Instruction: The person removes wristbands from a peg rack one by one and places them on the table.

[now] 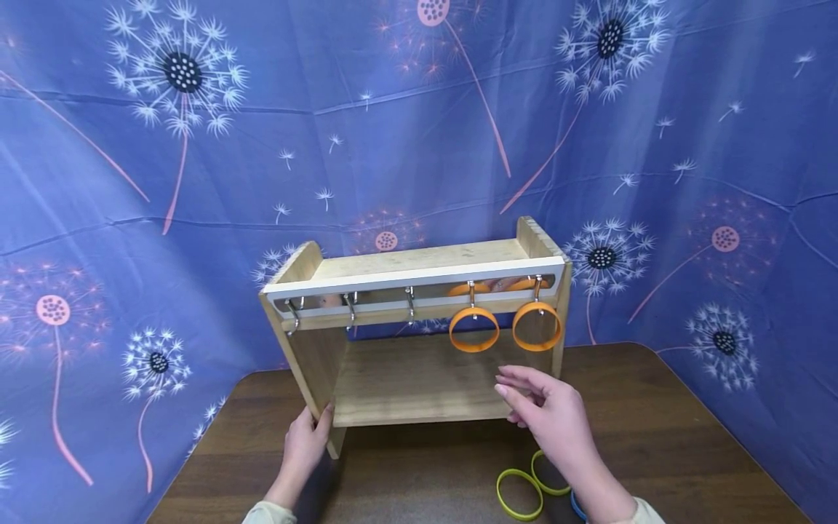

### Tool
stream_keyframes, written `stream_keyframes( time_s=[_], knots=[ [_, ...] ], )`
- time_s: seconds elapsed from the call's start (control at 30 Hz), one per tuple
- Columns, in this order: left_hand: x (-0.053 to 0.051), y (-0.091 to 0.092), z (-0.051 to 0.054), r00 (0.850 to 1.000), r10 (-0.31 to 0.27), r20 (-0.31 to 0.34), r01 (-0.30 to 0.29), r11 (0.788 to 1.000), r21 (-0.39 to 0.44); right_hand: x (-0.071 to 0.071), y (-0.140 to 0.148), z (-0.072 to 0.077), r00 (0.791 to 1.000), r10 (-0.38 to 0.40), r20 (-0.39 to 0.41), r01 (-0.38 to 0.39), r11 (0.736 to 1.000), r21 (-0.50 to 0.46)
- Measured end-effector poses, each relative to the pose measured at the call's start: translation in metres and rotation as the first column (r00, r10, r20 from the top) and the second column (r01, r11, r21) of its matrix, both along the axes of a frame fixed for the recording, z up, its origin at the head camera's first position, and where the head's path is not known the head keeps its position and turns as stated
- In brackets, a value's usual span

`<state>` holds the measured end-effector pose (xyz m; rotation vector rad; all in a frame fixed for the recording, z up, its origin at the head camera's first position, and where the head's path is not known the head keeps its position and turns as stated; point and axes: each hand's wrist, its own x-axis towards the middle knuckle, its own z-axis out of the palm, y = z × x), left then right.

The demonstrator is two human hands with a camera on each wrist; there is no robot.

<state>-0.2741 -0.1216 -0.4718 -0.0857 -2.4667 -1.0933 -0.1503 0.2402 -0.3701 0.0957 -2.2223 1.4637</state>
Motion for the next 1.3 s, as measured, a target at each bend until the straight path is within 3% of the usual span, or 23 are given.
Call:
stream_keyframes(
  time_s=[0.57, 0.8, 1.3],
  knots=[
    [-0.002, -0.001, -0.004, 1.000, -0.003, -0.005, 0.003, 1.000, -0.008, -0.013, -0.008, 0.013, 0.997, 0.047, -0.068, -0.052, 0.996, -0.076],
    [-0.002, 0.000, -0.005, 1.000, 0.005, -0.003, -0.005, 1.000, -0.005, -0.016, -0.014, 0.017, 0.997, 0.048, -0.061, -0.056, 0.988, -0.145],
    [-0.001, 0.001, -0.001, 1.000, 0.010, -0.014, -0.010, 1.000, 0.000, -0.020, -0.023, 0.027, 0.986, -0.031, -0.162, -0.003, 0.978, -0.207]
  ],
)
